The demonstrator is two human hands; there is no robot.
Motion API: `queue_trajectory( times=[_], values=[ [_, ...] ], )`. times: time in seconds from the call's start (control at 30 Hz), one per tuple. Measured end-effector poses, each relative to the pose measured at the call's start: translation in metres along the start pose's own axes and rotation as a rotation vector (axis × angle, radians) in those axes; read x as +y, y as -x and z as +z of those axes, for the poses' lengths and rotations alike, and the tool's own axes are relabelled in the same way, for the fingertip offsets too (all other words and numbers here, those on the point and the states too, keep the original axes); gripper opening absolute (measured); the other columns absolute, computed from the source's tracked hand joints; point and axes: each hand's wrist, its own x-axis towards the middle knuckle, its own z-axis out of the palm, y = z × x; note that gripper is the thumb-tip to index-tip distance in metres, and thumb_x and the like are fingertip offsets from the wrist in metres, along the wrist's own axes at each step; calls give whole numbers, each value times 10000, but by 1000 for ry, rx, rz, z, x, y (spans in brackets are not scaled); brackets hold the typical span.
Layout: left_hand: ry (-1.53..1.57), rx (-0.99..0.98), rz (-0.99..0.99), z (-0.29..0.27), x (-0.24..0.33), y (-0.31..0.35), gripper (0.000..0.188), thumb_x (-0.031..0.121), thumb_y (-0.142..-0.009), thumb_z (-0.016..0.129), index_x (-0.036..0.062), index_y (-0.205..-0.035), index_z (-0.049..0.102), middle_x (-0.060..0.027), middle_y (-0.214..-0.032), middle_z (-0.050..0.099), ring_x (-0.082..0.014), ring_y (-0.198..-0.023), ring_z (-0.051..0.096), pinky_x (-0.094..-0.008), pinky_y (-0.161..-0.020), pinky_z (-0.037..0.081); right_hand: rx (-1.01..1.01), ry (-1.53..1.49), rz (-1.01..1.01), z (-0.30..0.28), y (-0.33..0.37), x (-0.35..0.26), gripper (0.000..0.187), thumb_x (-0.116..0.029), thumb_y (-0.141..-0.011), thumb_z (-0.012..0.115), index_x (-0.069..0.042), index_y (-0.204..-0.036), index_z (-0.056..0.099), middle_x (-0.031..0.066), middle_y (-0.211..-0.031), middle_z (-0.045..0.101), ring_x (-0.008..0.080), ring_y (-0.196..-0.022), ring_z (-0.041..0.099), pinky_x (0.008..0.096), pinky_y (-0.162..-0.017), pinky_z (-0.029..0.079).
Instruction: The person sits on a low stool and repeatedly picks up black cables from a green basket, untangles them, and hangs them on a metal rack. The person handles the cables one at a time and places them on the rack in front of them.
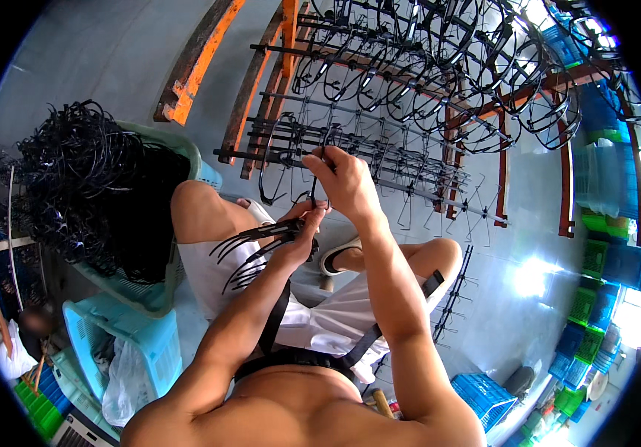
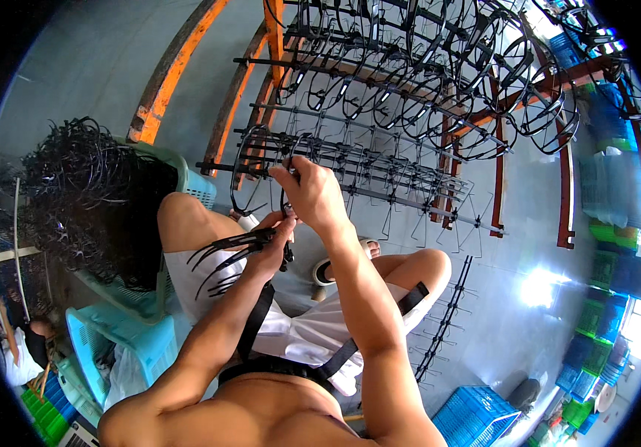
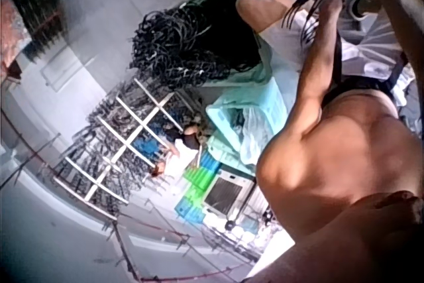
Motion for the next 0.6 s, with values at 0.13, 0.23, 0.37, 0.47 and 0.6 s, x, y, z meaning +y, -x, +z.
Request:
queue_trajectory(
  times=[0.13,0.23,0.37,0.47,0.6],
  values=[
    [10,50,-62,4,5,3,205,244,-924,591,63,-1008,639,7,-852,671,-29,-640,471,-189,-592,394,-41,15,68,-4,1,-8,275,-257,-851,640,18,-867,638,115,-552,527,157,-461,444,310,-488,400],
    [-29,63,-73,7,8,5,202,239,-925,587,51,-981,634,6,-847,674,-31,-631,476,-186,-589,396,-49,37,51,-6,0,-6,279,-259,-848,642,19,-858,632,117,-558,528,158,-464,446,311,-491,402],
    [126,95,-88,9,6,2,165,181,-909,597,29,-970,609,-36,-844,673,-35,-609,489,-189,-572,402,-62,46,26,-5,-2,-1,282,-262,-846,640,19,-872,625,117,-552,534,183,-470,472,318,-510,419],
    [274,116,-82,13,11,1,204,127,-876,622,21,-1040,564,-71,-873,669,-45,-608,502,-190,-559,399,-92,14,75,-8,-1,-5,272,-246,-848,641,12,-933,621,132,-638,569,218,-522,540,329,-528,443],
    [263,98,-143,5,22,2,312,119,-855,635,-8,-1116,522,-94,-967,625,-74,-625,517,-225,-589,435,321,329,-238,2,15,1,250,-191,-849,646,-14,-1022,614,173,-906,585,291,-690,609,350,-566,473]
  ],
)
